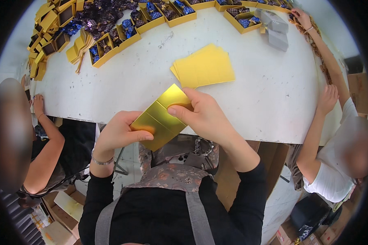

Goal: The person assembles small yellow cardboard boxes by folding flat pieces into rectangular containers. They repeatedly fold the sides and tuck flaps to form the box shape, then place finished boxes on the table. The workspace contains stacks of flat yellow pieces and completed boxes with blue-wrapped items.

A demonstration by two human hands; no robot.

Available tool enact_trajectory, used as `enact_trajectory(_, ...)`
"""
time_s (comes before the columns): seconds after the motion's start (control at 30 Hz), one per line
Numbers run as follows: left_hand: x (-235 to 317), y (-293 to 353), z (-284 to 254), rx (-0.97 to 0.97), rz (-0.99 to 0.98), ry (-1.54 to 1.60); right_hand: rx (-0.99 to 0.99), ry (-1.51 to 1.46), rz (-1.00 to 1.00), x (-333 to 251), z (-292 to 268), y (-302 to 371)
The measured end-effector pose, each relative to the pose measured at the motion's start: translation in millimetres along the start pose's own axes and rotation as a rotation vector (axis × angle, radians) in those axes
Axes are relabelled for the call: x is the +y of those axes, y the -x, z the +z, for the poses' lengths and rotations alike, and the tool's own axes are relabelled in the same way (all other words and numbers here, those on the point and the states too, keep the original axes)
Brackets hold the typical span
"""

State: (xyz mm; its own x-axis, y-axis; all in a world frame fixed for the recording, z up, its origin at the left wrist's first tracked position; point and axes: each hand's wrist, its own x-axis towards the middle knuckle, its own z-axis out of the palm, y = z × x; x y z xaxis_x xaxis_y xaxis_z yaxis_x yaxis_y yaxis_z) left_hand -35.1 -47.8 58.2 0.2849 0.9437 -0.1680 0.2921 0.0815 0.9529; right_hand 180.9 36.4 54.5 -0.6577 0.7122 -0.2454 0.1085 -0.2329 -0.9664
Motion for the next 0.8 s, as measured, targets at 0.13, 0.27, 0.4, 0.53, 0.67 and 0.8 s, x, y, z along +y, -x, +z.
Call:
enact_trajectory(0.13, 16, 10, -5, -0.065, 0.044, -0.259, -0.172, -0.157, 0.101, -4, -5, -1)
enact_trajectory(0.27, 16, 9, 5, -0.058, 0.376, -0.304, -0.668, -0.781, 0.445, 23, 14, -4)
enact_trajectory(0.4, 10, 13, 8, 0.040, 0.269, -0.097, -0.675, -0.928, 0.308, 40, 17, -10)
enact_trajectory(0.53, 17, 13, 8, 0.209, 0.131, 0.099, -0.581, -0.883, 0.338, 40, 19, -8)
enact_trajectory(0.67, 13, 10, 7, 0.006, 0.260, 0.014, -0.734, -0.948, 0.460, 54, 31, -4)
enact_trajectory(0.8, -23, -1, 5, -0.007, 0.386, -0.032, -0.636, -0.953, 0.501, 65, 34, -5)
